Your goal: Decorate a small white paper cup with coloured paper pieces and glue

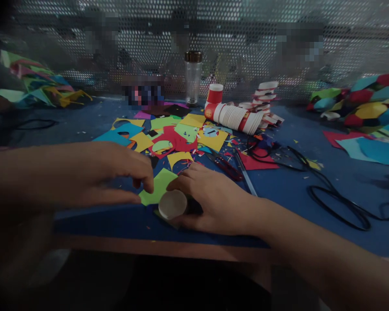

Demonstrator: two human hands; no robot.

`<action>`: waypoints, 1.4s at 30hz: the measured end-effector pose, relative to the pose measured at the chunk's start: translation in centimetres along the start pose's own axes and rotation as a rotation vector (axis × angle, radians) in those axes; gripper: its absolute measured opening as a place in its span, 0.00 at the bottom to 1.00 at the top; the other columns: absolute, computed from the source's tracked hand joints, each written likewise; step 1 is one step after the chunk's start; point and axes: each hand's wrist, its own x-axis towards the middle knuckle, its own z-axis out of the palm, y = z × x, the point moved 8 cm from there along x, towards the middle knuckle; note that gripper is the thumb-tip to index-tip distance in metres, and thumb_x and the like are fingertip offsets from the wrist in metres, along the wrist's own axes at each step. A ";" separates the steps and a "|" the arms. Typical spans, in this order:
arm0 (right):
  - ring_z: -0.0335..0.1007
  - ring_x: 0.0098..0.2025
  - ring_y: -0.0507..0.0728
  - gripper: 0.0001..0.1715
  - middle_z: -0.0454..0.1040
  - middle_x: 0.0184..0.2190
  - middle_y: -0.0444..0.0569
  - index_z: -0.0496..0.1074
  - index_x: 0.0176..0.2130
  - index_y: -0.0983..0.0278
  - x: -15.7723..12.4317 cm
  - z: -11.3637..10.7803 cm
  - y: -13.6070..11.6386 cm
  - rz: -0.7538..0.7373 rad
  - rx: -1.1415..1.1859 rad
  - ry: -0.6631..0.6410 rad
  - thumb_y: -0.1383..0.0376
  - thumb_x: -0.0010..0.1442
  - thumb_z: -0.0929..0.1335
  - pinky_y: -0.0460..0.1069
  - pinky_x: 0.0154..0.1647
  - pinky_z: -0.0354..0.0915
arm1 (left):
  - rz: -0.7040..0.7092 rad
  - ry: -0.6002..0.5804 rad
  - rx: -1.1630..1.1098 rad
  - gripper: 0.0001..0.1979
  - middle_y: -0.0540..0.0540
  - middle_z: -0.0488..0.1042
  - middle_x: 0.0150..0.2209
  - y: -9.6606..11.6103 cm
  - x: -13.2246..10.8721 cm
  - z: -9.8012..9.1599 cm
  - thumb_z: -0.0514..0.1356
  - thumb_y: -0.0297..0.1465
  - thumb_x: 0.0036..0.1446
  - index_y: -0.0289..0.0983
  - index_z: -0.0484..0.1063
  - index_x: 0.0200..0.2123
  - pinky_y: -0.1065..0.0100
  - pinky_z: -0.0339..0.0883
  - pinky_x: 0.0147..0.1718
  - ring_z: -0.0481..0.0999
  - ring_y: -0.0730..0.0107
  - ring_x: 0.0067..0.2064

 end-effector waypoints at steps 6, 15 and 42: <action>0.72 0.43 0.61 0.20 0.78 0.41 0.56 0.74 0.49 0.68 -0.1 -0.3 -0.4 -0.050 0.063 0.036 0.59 0.62 0.73 0.56 0.45 0.69 | 0.042 0.362 0.095 0.19 0.47 0.79 0.53 3.7 -2.8 3.0 0.55 0.29 0.63 0.45 0.76 0.54 0.61 0.66 0.57 0.76 0.59 0.54; 0.73 0.47 0.62 0.20 0.79 0.45 0.56 0.73 0.51 0.67 -0.1 -0.1 -0.3 -0.058 0.053 0.011 0.66 0.59 0.72 0.58 0.51 0.69 | 0.053 0.405 0.275 0.24 0.42 0.77 0.58 6.6 -2.7 6.9 0.53 0.29 0.64 0.37 0.71 0.62 0.58 0.69 0.57 0.76 0.58 0.56; 0.77 0.40 0.63 0.14 0.78 0.38 0.54 0.75 0.39 0.61 -4.6 -5.1 8.2 0.346 -0.333 0.049 0.56 0.66 0.64 0.58 0.42 0.71 | -0.069 0.599 0.233 0.24 0.44 0.79 0.56 5.3 -2.2 10.2 0.57 0.37 0.66 0.41 0.67 0.64 0.54 0.64 0.52 0.76 0.55 0.52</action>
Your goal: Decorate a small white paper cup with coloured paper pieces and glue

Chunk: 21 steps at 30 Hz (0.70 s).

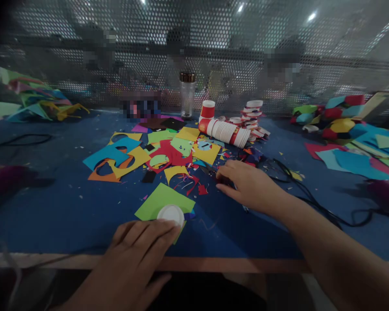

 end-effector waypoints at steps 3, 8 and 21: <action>0.76 0.45 0.68 0.16 0.79 0.41 0.59 0.74 0.42 0.62 -0.6 -1.1 1.0 0.052 0.021 0.035 0.55 0.67 0.64 0.62 0.47 0.70 | -0.049 0.029 0.003 0.22 0.46 0.79 0.55 -0.1 0.0 0.1 0.58 0.38 0.66 0.43 0.69 0.62 0.56 0.62 0.53 0.76 0.57 0.51; 0.76 0.38 0.67 0.12 0.79 0.37 0.61 0.72 0.38 0.62 -2.5 -4.4 6.0 0.432 -0.007 0.201 0.56 0.65 0.66 0.60 0.40 0.68 | -0.134 0.194 -0.042 0.19 0.51 0.83 0.49 -0.3 0.1 -0.7 0.60 0.45 0.65 0.46 0.77 0.55 0.59 0.60 0.50 0.78 0.61 0.47; 0.68 0.16 0.53 0.17 0.75 0.18 0.41 0.67 0.40 0.59 -4.9 -0.7 11.5 1.041 0.877 0.539 0.68 0.53 0.75 0.43 0.11 0.60 | -0.046 0.393 -0.007 0.16 0.50 0.84 0.43 0.0 0.0 -0.9 0.53 0.40 0.70 0.41 0.77 0.50 0.61 0.58 0.47 0.76 0.65 0.43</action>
